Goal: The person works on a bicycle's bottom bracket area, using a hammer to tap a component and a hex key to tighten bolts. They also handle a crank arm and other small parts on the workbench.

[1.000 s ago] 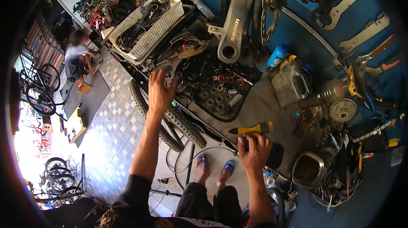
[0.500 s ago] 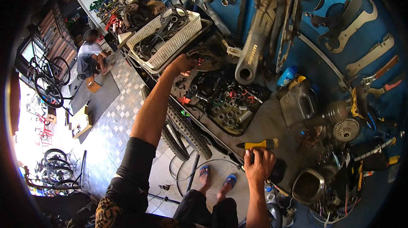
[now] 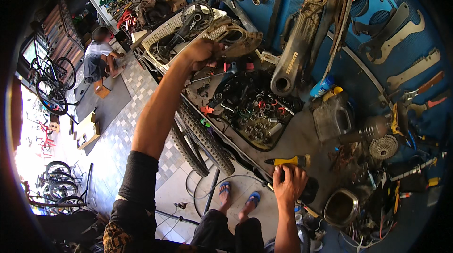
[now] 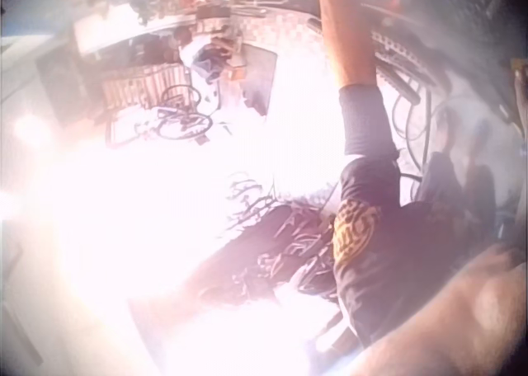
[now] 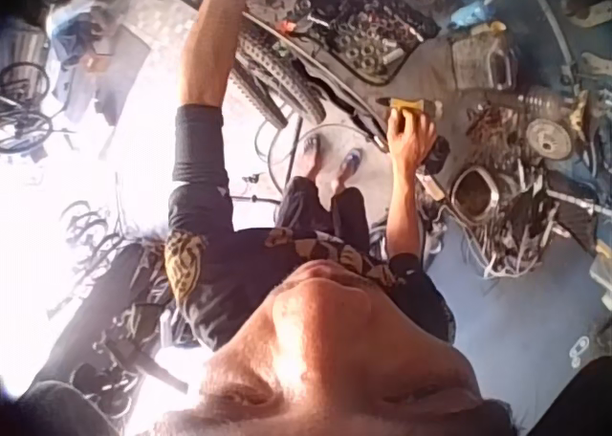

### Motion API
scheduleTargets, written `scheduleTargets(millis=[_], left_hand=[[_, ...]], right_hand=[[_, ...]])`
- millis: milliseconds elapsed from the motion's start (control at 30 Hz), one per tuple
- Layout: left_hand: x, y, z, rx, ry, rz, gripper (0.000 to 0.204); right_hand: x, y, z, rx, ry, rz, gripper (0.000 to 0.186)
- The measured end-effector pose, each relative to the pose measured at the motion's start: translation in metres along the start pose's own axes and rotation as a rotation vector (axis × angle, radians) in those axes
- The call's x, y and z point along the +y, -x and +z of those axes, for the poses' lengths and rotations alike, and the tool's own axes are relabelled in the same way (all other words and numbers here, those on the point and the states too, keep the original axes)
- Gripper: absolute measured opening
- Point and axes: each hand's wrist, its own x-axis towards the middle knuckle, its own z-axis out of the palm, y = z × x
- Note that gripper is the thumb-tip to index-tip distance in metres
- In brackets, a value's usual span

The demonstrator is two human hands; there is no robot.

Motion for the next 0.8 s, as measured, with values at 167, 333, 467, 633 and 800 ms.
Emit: scheduleTargets(millis=[167, 333, 467, 633, 800], left_hand=[[0.018, 0.003, -0.002, 0.267, -0.541, 0.310, 0.031], [-0.017, -0.006, -0.006, 0.610, -0.840, 0.673, 0.022], [-0.057, -0.018, -0.003, 0.634, -0.769, 0.604, 0.018], [-0.089, -0.030, 0.011, 0.635, -0.766, 0.614, 0.018], [-0.088, -0.024, 0.021, 0.652, -0.844, 0.380, 0.026]], right_hand=[[0.001, 0.000, 0.001, -0.013, 0.004, 0.016, 0.015], [0.002, 0.001, 0.003, -0.014, 0.000, 0.026, 0.015], [0.002, 0.001, 0.003, -0.014, -0.002, 0.027, 0.016], [0.003, 0.001, 0.003, -0.014, 0.006, 0.028, 0.017], [0.004, 0.002, 0.004, -0.009, -0.007, 0.034, 0.017]])
